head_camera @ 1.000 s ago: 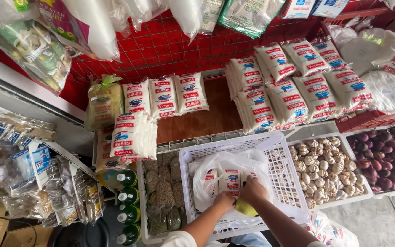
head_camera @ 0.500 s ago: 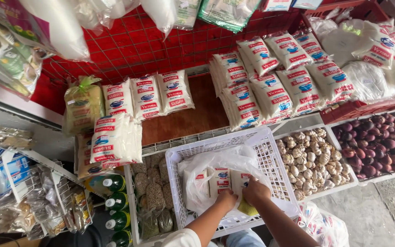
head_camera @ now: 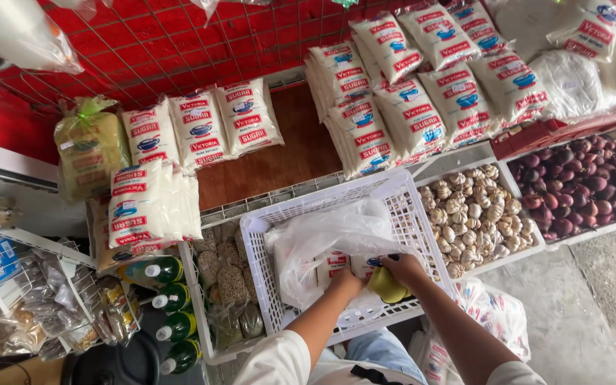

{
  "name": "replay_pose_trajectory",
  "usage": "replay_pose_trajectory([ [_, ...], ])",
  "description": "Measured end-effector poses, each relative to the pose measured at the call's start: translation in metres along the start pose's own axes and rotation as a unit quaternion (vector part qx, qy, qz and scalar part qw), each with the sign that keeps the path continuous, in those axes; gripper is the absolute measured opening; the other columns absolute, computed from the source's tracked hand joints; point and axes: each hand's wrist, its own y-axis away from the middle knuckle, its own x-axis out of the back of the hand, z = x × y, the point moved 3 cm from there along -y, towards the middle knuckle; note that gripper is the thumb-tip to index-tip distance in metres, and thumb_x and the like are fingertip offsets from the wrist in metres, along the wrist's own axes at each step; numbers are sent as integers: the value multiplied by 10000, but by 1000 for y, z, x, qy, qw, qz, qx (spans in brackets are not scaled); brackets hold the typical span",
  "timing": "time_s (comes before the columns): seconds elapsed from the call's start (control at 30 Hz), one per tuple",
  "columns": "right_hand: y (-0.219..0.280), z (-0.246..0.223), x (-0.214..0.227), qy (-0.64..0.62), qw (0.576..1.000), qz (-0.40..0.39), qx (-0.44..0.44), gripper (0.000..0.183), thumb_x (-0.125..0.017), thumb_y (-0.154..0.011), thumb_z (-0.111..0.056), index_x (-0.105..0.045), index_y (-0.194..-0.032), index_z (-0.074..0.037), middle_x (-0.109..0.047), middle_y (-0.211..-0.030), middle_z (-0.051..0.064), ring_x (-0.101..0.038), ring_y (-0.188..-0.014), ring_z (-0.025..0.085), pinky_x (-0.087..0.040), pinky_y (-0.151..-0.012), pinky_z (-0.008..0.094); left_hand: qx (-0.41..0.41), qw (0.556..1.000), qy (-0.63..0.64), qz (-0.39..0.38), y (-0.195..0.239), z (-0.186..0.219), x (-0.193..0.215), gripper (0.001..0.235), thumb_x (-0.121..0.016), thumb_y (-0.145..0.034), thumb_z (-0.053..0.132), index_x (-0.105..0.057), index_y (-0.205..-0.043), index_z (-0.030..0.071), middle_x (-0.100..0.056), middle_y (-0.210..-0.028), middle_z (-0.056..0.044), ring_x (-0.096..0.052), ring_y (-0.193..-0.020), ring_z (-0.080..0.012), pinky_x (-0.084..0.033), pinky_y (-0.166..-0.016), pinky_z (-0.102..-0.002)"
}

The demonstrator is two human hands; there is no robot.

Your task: The person repeatedly picks up packets of sugar from a white plastic basket, wipes them with a yellow cloth, and places them onto a shelf. The task involves handling the packets one by one, wiping them thoroughly, and arranging them in rows on the shelf above.

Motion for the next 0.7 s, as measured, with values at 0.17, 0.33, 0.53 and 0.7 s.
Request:
replay_pose_trajectory([
  [0.17, 16, -21, -4, -115, 992, -52, 14, 421, -753, -867, -371, -786, -1059, 3, -791, -905, 169, -749, -764, 250, -595, -709, 400, -22, 989, 143, -9, -24, -18, -9, 762, -862, -681, 580, -715, -1205, 47, -755, -1152, -164, -733, -1050, -291, -591, -873, -418],
  [0.33, 30, -48, -5, -139, 986, -74, 49, 384, -739, -873, -317, -758, -1127, -30, -783, -946, 145, -740, -794, 215, -594, -723, 361, 38, 955, 289, -58, -16, -19, -2, 704, -862, -680, 509, -705, -1217, 81, -767, -1112, -133, -761, -960, -263, -637, -760, -418],
  [0.53, 60, -77, 3, -192, 975, -103, 43, 362, -733, -880, -282, -738, -1124, -14, -760, -917, 137, -721, -773, 218, -592, -706, 373, 5, 910, 415, 8, 7, -23, 27, 691, -862, -775, 273, -523, -1336, 57, -706, -1216, -106, -729, -1030, -232, -614, -838, -426],
  [0.7, 80, -102, 10, -274, 950, -120, 92, 320, -720, -903, -237, -728, -1128, -9, -750, -944, 114, -714, -794, 185, -593, -707, 339, -122, 904, 409, 23, 42, -17, 69, 649, -835, -801, 330, -569, -1335, 74, -728, -1185, -90, -708, -1026, -186, -570, -885, -335],
])
